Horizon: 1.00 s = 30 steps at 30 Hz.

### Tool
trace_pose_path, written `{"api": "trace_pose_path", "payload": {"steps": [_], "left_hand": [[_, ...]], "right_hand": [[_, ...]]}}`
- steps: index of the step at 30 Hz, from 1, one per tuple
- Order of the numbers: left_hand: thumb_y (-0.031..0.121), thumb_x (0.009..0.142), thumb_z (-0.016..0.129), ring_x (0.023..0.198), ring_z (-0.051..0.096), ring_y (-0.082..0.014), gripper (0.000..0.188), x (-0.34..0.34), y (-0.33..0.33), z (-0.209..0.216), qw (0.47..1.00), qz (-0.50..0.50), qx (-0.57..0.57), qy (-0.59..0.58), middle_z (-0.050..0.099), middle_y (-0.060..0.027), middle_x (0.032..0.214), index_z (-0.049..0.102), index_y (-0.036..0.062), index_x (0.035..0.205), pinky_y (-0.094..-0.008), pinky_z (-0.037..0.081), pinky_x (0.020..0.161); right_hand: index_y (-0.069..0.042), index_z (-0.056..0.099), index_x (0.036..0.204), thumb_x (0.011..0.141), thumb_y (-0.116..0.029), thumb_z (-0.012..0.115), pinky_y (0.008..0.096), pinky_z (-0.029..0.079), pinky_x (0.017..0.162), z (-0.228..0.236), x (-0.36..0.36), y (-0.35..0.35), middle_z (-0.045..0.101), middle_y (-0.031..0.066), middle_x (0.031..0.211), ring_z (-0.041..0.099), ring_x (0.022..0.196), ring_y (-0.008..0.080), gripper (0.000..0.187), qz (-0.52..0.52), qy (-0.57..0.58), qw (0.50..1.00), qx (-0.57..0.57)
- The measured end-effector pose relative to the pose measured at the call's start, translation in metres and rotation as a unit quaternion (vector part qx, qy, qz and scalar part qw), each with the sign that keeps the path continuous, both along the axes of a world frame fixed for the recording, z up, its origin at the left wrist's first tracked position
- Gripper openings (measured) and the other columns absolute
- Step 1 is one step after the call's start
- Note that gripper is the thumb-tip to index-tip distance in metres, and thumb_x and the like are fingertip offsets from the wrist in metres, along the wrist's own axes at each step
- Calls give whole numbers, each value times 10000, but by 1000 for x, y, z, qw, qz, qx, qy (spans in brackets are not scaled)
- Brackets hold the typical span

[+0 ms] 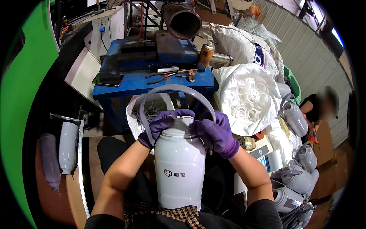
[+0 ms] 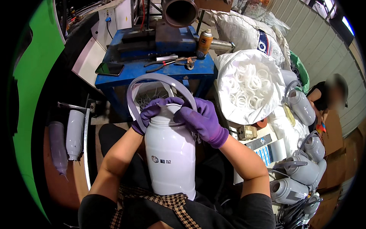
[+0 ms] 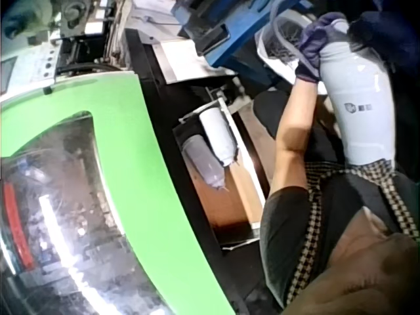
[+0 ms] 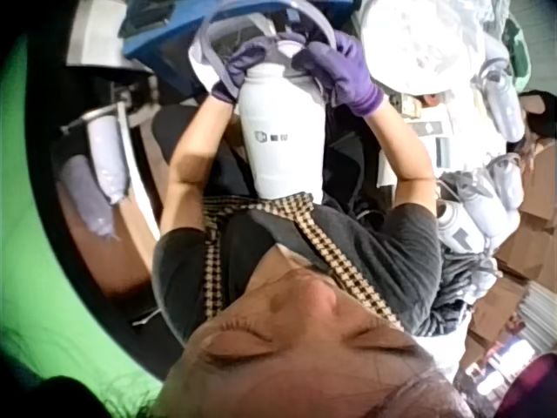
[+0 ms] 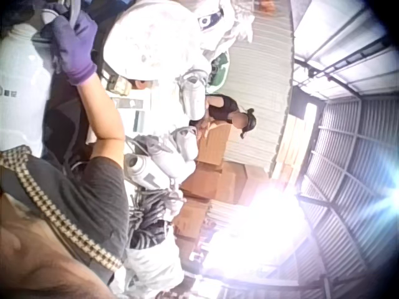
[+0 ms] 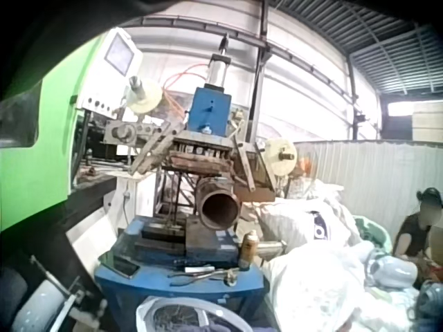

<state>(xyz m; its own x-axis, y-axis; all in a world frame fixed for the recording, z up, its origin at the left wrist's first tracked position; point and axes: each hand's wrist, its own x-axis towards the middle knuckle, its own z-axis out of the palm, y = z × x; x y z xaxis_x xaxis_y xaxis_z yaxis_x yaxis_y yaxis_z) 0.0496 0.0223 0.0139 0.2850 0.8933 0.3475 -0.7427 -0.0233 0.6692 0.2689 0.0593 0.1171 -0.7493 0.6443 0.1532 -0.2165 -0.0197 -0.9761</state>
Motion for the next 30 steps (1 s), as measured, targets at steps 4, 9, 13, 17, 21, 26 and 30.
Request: {"api": "trace_pose_path", "payload": {"steps": [4, 9, 13, 17, 21, 26, 30], "left_hand": [[386, 938, 701, 1253, 616, -280, 683, -1, 4, -10, 999, -2, 52, -4, 606, -185, 1372, 504, -48, 1427, -398, 468, 1124], [349, 845, 785, 1211, 630, -241, 658, 7, 14, -13, 999, -5, 32, -22, 593, -195, 1379, 620, -117, 1278, -368, 506, 1065], [362, 849, 779, 1226, 620, -293, 619, 17, 9, -8, 998, -28, 38, -36, 586, -218, 1375, 652, -128, 1206, -412, 504, 1080], [315, 926, 735, 1176, 653, -282, 501, 11, 6, -5, 999, 13, 38, -14, 624, -207, 1327, 632, -23, 1282, -388, 511, 1065], [418, 1055, 482, 1112, 668, -253, 460, 5, 10, -10, 980, 161, -90, 79, 686, -160, 1259, 660, -5, 1076, -367, 521, 1024], [555, 1081, 308, 1239, 620, -339, 698, 9, 12, -18, 962, 68, -17, -265, 637, -216, 1355, 662, -44, 1135, -461, 454, 1134], [507, 1098, 282, 1258, 591, -362, 670, -3, 9, -14, 969, 171, 21, -176, 622, -257, 1350, 637, -28, 1291, -470, 446, 1140]], "right_hand": [[31, 719, 972, 905, -110, 685, 258, 521, 709, -3, 1, 0, 729, 65, 872, 652, 779, 88, 159, 18, 18, 979, 204], [-87, 714, 869, 879, -193, 689, 371, 544, 835, 9, -2, -8, 683, -3, 776, 683, 746, 174, 110, 149, 44, 789, 594], [-105, 712, 868, 917, -291, 688, 328, 540, 802, 0, -9, -32, 619, -40, 731, 653, 694, 161, 195, 96, 162, 712, 677], [-60, 686, 935, 901, -137, 670, 252, 471, 620, -28, -19, -33, 602, 19, 740, 602, 688, 116, 86, -291, -19, 930, 222], [-27, 679, 1017, 977, -126, 632, 272, 485, 673, -44, -15, 14, 638, 28, 902, 589, 741, 132, 117, -236, 31, 971, 36], [-5, 592, 1320, 1056, -383, 502, 346, 451, 1040, -59, 1, 35, 638, 116, 1251, 600, 1152, 224, 469, 3, 123, 974, -189], [-18, 586, 1369, 1044, -589, 412, 424, 409, 1133, -83, -10, 38, 609, 159, 1374, 557, 1296, 289, 680, 77, 167, 960, -210]]}}
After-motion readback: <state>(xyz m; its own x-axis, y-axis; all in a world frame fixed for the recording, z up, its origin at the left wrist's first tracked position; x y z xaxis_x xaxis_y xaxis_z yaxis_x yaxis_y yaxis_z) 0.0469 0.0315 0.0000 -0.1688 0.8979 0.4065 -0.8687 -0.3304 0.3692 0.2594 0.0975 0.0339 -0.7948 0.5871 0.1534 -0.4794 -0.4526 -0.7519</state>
